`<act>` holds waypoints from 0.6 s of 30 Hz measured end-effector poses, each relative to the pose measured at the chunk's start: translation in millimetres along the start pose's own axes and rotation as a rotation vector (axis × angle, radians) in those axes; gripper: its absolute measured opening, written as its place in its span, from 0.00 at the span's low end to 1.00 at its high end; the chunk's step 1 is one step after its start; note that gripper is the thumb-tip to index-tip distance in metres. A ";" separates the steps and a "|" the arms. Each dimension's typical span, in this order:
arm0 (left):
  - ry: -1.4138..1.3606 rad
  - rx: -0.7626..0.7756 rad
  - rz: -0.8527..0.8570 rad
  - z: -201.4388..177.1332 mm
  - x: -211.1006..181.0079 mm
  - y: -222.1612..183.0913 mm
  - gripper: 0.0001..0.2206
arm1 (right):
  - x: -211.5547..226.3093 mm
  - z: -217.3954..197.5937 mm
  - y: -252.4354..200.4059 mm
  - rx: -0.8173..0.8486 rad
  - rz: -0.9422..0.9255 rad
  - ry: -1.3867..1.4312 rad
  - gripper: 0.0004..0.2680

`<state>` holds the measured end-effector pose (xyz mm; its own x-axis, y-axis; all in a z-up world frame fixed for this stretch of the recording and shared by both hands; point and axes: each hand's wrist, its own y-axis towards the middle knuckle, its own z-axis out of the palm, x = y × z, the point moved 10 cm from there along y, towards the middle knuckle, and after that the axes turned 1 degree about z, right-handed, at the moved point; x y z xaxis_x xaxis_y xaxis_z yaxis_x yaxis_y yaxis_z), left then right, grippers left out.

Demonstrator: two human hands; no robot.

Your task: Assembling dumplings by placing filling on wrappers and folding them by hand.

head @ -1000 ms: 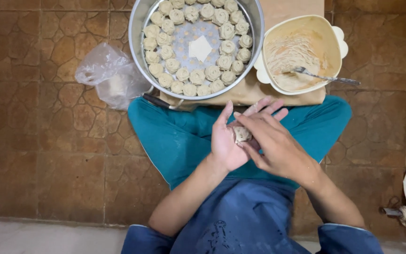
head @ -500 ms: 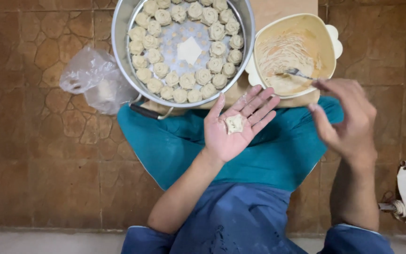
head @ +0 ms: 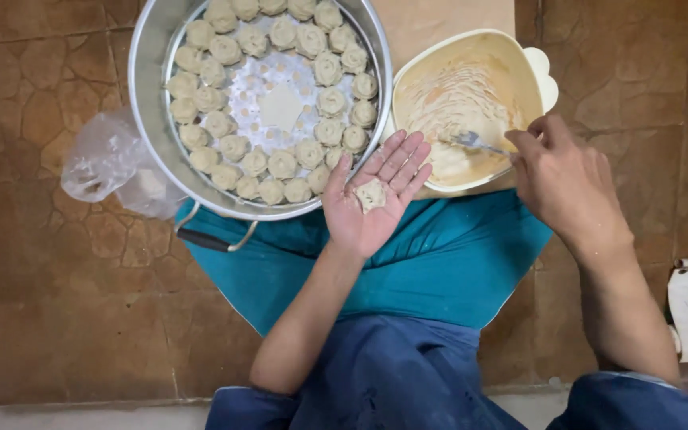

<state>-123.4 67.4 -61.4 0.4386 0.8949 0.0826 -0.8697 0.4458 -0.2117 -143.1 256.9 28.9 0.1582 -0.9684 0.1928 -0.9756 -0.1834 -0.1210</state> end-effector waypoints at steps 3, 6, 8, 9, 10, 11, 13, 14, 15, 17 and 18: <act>0.024 -0.013 0.013 -5.0 1.5 8.9 0.34 | 5.2 0.1 8.9 0.066 -0.039 -0.009 0.11; 0.010 -0.027 0.013 -9.8 4.5 15.0 0.34 | 15.8 -2.7 15.5 0.052 -0.134 0.025 0.10; 0.020 -0.049 0.015 -13.0 6.6 19.0 0.34 | 15.6 2.1 19.9 0.092 -0.137 -0.003 0.08; 0.023 -0.056 0.018 -14.6 7.6 20.0 0.34 | 15.7 6.8 21.0 0.120 -0.139 -0.053 0.08; 0.025 -0.062 0.021 -16.1 8.5 20.9 0.34 | 16.0 11.7 22.0 0.147 -0.142 -0.102 0.07; 0.028 -0.066 0.022 -16.6 8.7 22.8 0.33 | 15.8 15.4 23.5 0.171 -0.143 -0.152 0.06; 0.040 -0.065 0.026 -16.8 8.8 23.7 0.33 | 16.9 15.8 25.6 0.147 -0.155 -0.291 0.04; 0.045 -0.067 0.028 -17.3 8.6 23.4 0.33 | 17.1 15.6 26.0 0.137 -0.160 -0.360 0.02; 0.050 -0.065 0.024 -17.1 8.5 23.6 0.33 | 20.9 9.8 28.1 0.073 -0.209 -0.402 0.02; 0.057 -0.062 0.017 -17.2 8.0 23.3 0.33 | 28.0 -0.4 32.8 -0.055 -0.309 -0.487 0.01; 0.050 -0.066 0.020 -18.0 8.2 22.9 0.33 | 27.3 -0.9 33.5 -0.049 -0.326 -0.481 0.01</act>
<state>-135.7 84.6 -83.1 0.4337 0.9006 0.0294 -0.8622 0.4242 -0.2770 -171.6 224.4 31.0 0.4918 -0.8333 -0.2525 -0.8689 -0.4881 -0.0817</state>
